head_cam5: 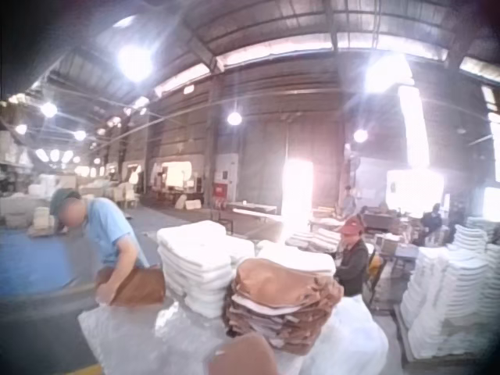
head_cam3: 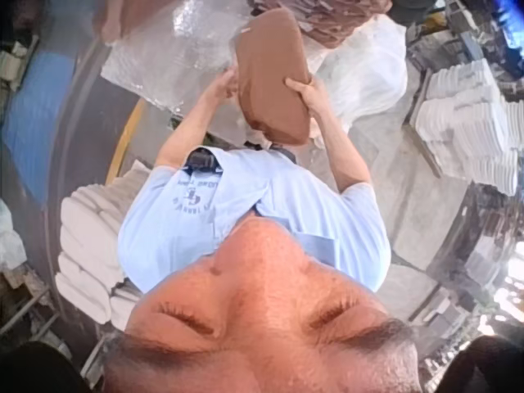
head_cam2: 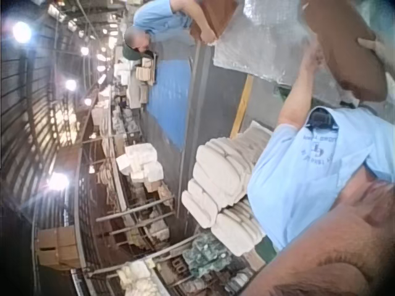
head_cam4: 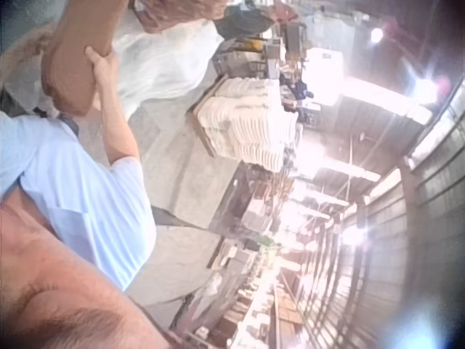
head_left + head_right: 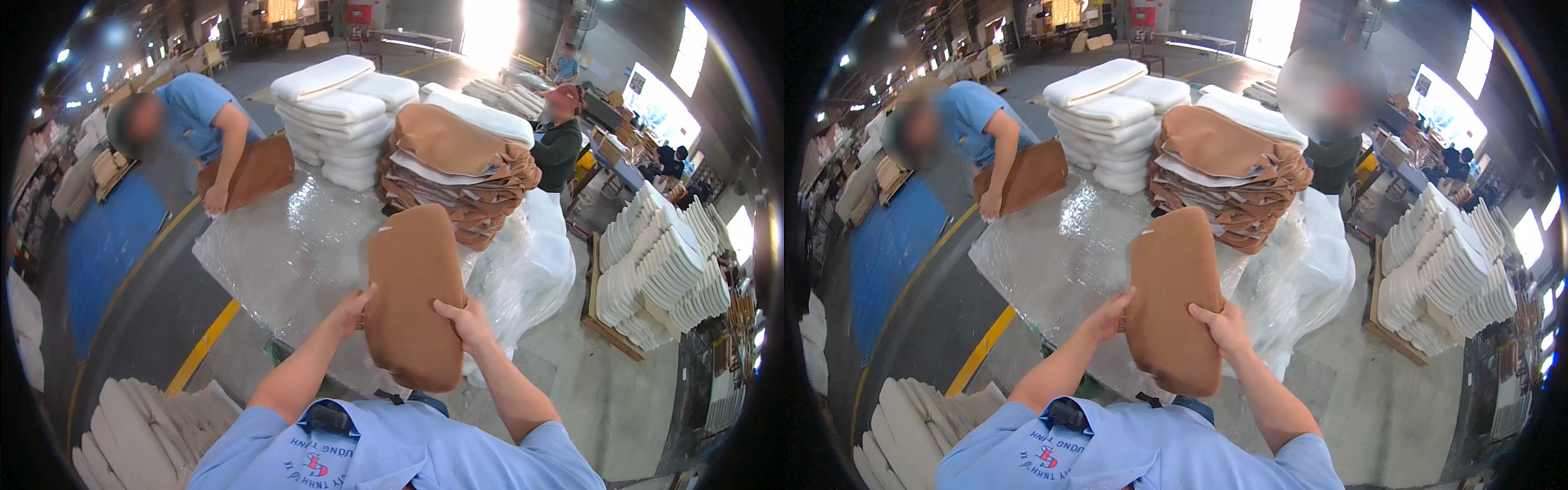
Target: The person inserts white foam inserts into brown fabric covers, aligns edges, and stacks the finished cushions. They repeat this process for multiple units at a work table in a factory setting.
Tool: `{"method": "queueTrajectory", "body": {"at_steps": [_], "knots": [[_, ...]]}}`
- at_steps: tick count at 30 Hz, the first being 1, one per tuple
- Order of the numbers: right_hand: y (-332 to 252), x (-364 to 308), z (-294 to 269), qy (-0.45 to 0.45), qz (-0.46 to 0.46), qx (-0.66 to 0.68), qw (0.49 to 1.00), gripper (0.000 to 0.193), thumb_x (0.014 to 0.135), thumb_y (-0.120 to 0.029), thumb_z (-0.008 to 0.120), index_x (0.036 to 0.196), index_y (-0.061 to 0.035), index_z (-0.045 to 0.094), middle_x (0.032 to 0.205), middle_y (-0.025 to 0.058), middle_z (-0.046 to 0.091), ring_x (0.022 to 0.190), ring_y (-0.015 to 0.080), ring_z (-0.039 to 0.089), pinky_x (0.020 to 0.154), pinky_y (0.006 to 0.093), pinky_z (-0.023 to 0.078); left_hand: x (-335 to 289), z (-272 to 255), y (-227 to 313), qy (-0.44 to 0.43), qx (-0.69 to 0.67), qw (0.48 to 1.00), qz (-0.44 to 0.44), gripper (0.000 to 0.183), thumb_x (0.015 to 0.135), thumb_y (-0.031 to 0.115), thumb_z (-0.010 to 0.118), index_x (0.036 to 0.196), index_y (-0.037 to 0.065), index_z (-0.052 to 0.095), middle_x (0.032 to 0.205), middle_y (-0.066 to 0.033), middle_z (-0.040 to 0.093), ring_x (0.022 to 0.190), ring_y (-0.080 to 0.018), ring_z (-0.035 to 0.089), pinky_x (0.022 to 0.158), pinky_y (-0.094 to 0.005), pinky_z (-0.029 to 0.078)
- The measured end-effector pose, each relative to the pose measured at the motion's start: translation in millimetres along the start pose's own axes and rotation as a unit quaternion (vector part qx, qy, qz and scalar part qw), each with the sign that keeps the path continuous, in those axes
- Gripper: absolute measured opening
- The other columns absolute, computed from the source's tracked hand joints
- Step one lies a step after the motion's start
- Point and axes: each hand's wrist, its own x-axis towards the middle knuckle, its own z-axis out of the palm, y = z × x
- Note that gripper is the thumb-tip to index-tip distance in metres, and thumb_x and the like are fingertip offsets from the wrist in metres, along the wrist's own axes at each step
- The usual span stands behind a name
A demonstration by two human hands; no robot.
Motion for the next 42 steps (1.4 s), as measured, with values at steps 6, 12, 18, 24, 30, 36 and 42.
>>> {"method": "queueTrajectory", "body": {"at_steps": [6, 12, 18, 24, 30, 36, 42], "knots": [[17.1, -23.0, 50.4, 0.030, -0.020, 0.150, 0.988, 0.064, 0.092, -0.017, 0.081, 0.146, -0.0018, 0.049, 0.133, 0.0149, 0.066, 0.119, 0.0284, 0.067, 0.094, 0.0432, 0.058, 6.0, -7.1, 35.9, -0.047, 0.074, 0.996, 0.027, 0.061, 0.108, 0.050, 0.058, 0.146, 0.002, 0.057, 0.140, -0.0126, 0.068, 0.120, -0.0257, 0.069, 0.102, -0.0444, 0.054], [46.4, -87.7, 68.2, -0.105, 0.188, 0.060, 0.975, 0.071, 0.094, -0.036, 0.082, 0.148, -0.0093, 0.044, 0.142, 0.0104, 0.057, 0.115, 0.0251, 0.064, 0.091, 0.0460, 0.057, -0.5, -32.3, -11.9, -0.033, 0.484, 0.868, 0.104, 0.048, 0.109, 0.044, 0.054, 0.130, 0.005, 0.069, 0.121, -0.0196, 0.076, 0.115, -0.0338, 0.072, 0.097, -0.0489, 0.055], [51.5, -71.2, 33.1, -0.255, 0.168, -0.110, 0.946, 0.038, 0.100, -0.033, 0.075, 0.124, -0.0065, 0.062, 0.104, 0.0042, 0.068, 0.087, 0.0139, 0.069, 0.075, 0.0308, 0.056, 4.1, -35.6, -79.0, 0.068, 0.573, 0.809, 0.115, 0.043, 0.108, 0.041, 0.051, 0.118, 0.006, 0.073, 0.117, -0.0259, 0.072, 0.110, -0.0475, 0.067, 0.094, -0.0531, 0.052], [-21.4, 51.5, -2.8, -0.188, -0.011, -0.285, 0.940, 0.030, 0.098, -0.022, 0.074, 0.120, -0.0030, 0.069, 0.100, 0.0058, 0.073, 0.080, 0.0135, 0.071, 0.064, 0.0327, 0.058, 9.1, -35.8, -82.4, 0.082, 0.560, 0.821, 0.079, 0.044, 0.109, 0.042, 0.048, 0.115, 0.006, 0.072, 0.115, -0.0245, 0.073, 0.110, -0.0461, 0.067, 0.092, -0.0546, 0.052], [28.4, 169.1, -0.6, -0.270, 0.194, -0.574, 0.748, 0.033, 0.096, -0.021, 0.076, 0.123, -0.0039, 0.069, 0.092, 0.0127, 0.071, 0.063, 0.0203, 0.069, 0.055, 0.0330, 0.056, 14.4, -25.2, -81.9, 0.086, 0.543, 0.828, 0.110, 0.044, 0.109, 0.043, 0.048, 0.116, 0.005, 0.071, 0.115, -0.0246, 0.072, 0.110, -0.0458, 0.067, 0.093, -0.0539, 0.052], [78.5, 179.5, 26.6, -0.228, 0.286, -0.407, 0.837, 0.024, 0.105, -0.024, 0.063, 0.118, -0.0049, 0.067, 0.073, 0.0094, 0.064, 0.055, 0.0203, 0.063, 0.047, 0.0355, 0.048, -1.2, -21.7, -89.7, 0.173, 0.528, 0.831, -0.001, 0.044, 0.110, 0.044, 0.048, 0.117, 0.008, 0.072, 0.113, -0.0252, 0.073, 0.109, -0.0472, 0.068, 0.092, -0.0550, 0.053], [93.3, 181.7, 42.2, -0.092, 0.291, -0.375, 0.875, 0.028, 0.109, -0.029, 0.056, 0.112, -0.0053, 0.070, 0.070, 0.0106, 0.065, 0.054, 0.0217, 0.064, 0.049, 0.0412, 0.049, 7.8, -5.5, -90.0, 0.246, 0.553, 0.796, -0.007, 0.042, 0.110, 0.044, 0.047, 0.112, 0.008, 0.069, 0.099, -0.0256, 0.074, 0.096, -0.0475, 0.071, 0.081, -0.0597, 0.054]]}}
